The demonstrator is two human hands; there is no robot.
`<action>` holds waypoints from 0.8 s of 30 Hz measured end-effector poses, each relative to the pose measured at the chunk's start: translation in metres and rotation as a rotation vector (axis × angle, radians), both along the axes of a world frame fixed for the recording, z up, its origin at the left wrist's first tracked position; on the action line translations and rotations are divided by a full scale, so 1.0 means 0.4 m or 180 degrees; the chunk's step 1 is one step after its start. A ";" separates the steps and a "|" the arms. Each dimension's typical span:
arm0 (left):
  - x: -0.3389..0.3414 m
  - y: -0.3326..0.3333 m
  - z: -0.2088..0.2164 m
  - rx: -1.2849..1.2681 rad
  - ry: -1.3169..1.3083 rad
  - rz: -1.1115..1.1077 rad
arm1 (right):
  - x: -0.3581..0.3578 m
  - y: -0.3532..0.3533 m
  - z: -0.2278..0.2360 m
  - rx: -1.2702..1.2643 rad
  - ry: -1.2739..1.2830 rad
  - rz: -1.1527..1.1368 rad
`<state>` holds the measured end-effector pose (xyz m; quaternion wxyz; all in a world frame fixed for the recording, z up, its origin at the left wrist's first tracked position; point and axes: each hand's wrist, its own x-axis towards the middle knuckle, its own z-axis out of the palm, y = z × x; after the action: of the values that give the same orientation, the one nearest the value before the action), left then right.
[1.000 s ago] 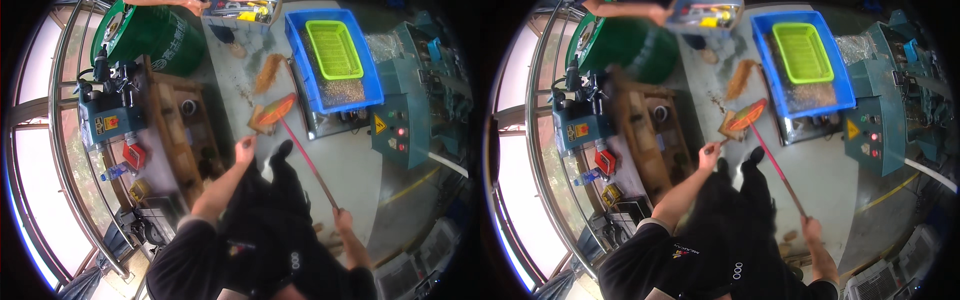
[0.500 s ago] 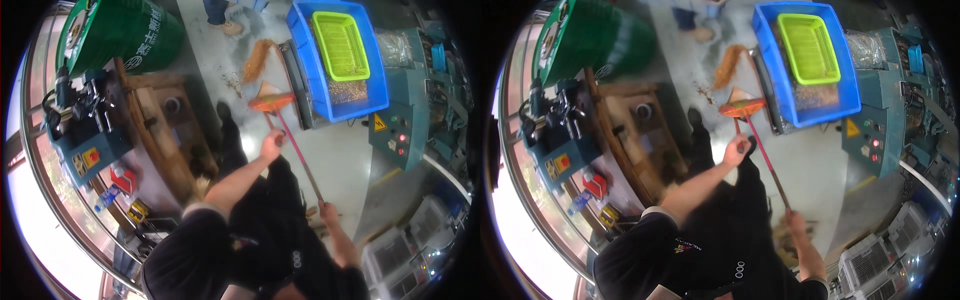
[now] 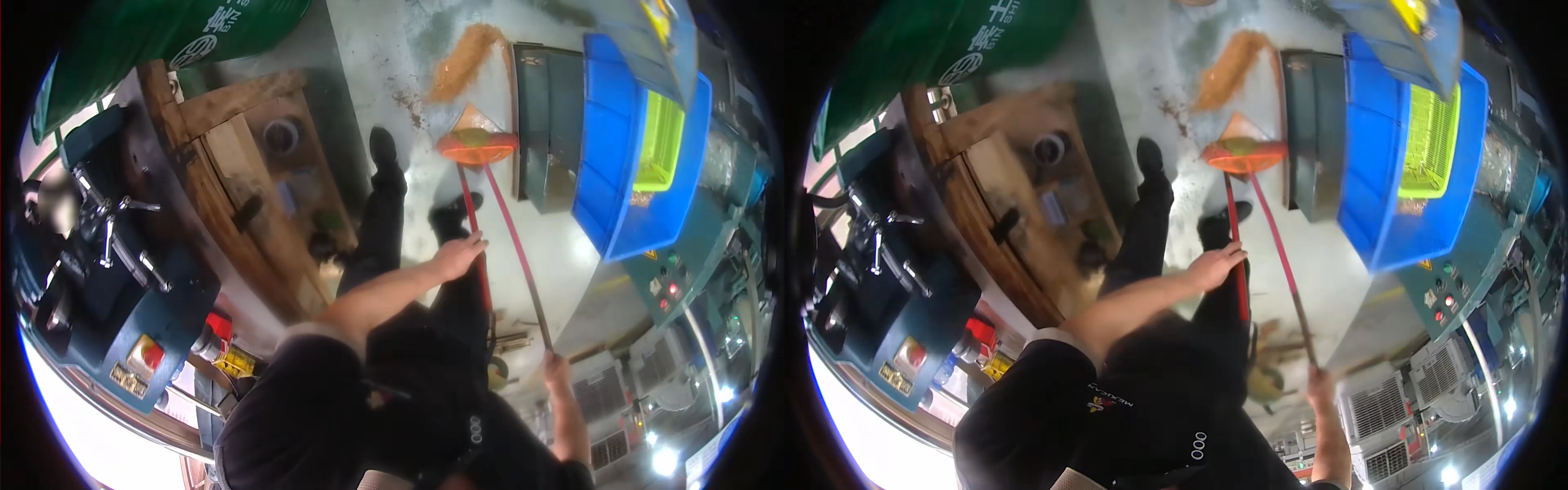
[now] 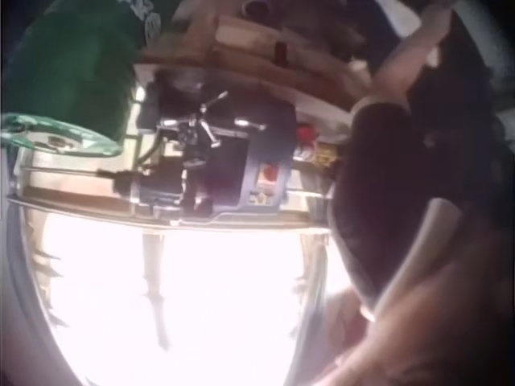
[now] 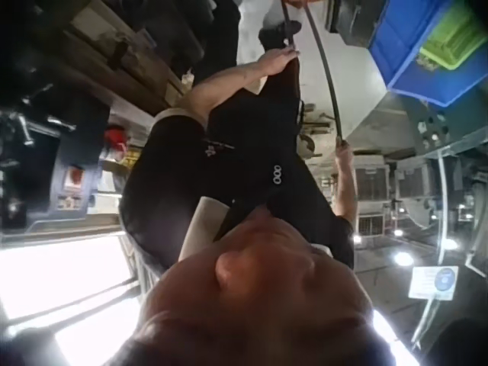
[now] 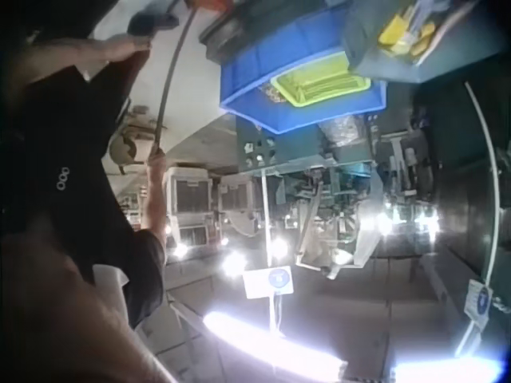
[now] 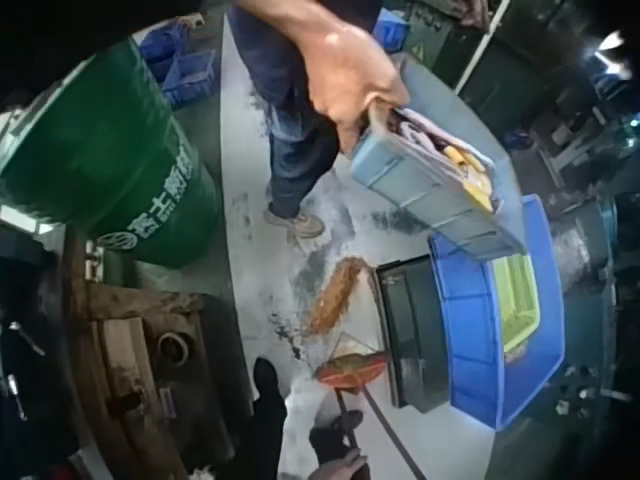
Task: The recorder is sweeping the floor around industrial machinery and workbenches in a factory.
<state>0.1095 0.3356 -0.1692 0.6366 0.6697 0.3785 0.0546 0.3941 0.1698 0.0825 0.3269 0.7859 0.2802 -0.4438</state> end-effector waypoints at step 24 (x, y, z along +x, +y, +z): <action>-0.095 0.530 -1.114 0.1216 0.1757 0.1649 | 0.105 -0.198 -0.031 0.0306 -0.0144 -0.0006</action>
<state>0.0716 0.5478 -0.6147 0.3410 0.6479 0.6737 0.1006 0.4363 0.0904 0.0701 0.2946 0.8108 0.2930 -0.4122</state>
